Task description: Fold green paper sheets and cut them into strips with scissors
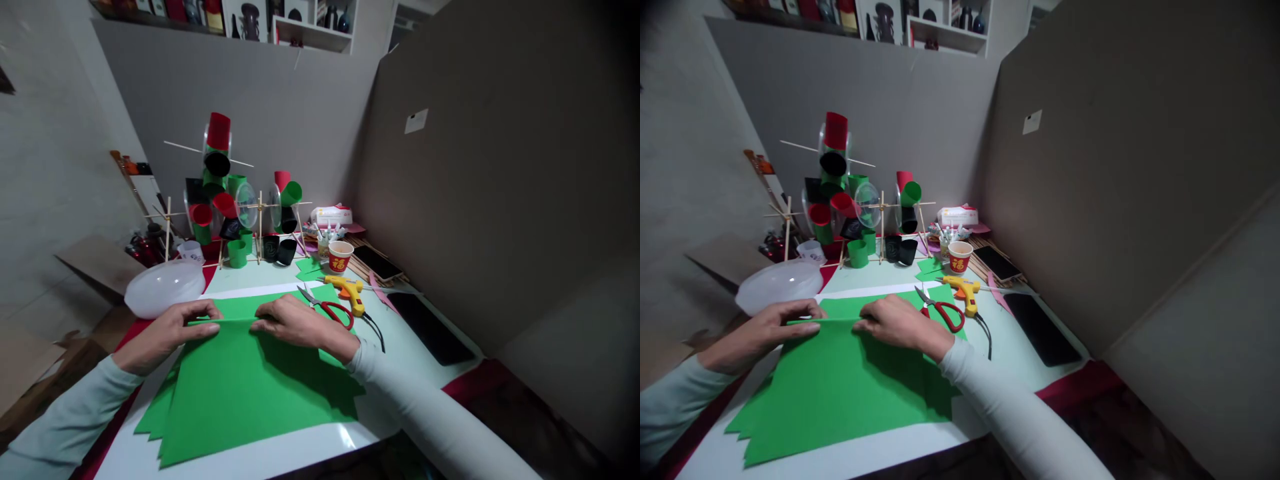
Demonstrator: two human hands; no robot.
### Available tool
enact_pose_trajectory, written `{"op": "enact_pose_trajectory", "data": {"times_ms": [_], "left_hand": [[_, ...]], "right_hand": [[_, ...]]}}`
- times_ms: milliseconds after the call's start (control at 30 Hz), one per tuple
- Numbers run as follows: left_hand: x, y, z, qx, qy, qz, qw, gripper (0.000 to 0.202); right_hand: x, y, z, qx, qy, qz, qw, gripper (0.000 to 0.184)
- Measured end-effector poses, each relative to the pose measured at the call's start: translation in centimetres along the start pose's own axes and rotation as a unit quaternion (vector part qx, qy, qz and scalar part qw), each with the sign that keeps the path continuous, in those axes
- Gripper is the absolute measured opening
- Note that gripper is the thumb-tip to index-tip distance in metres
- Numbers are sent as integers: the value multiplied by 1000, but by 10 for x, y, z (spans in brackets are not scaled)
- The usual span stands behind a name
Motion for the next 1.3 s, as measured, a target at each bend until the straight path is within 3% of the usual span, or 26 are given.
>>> {"op": "enact_pose_trajectory", "data": {"times_ms": [267,433,633,833,933,1100,1300], "left_hand": [[0,-17,-33,43,4,-35,998,39],[-1,-24,-31,81,24,-57,995,40],[20,-18,-6,144,103,-106,978,57],[51,-24,-11,201,118,-115,966,52],[61,-29,-18,216,104,-145,960,55],[79,-29,-40,184,58,-260,946,44],[106,-34,-67,125,17,-339,932,28]], "right_hand": [[-3,-3,-1,-186,5,32,982,31],[0,-2,-2,-248,-3,22,969,36],[18,-1,-34,-294,-90,-75,949,33],[45,-7,-59,-368,-174,-190,893,36],[55,-11,-55,-410,-192,-233,861,37],[75,-17,-33,-485,-194,-279,805,41],[98,-18,-11,-533,-182,-292,773,43]]}}
Point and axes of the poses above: each hand's wrist, its own x-axis away from the middle knuckle, its own y-axis out of the back of the hand, z = x × y, the point moved 6 cm from there along -x, towards the middle knuckle, and after that the axes turned 2 degrees about x, right-handed, at the moved point
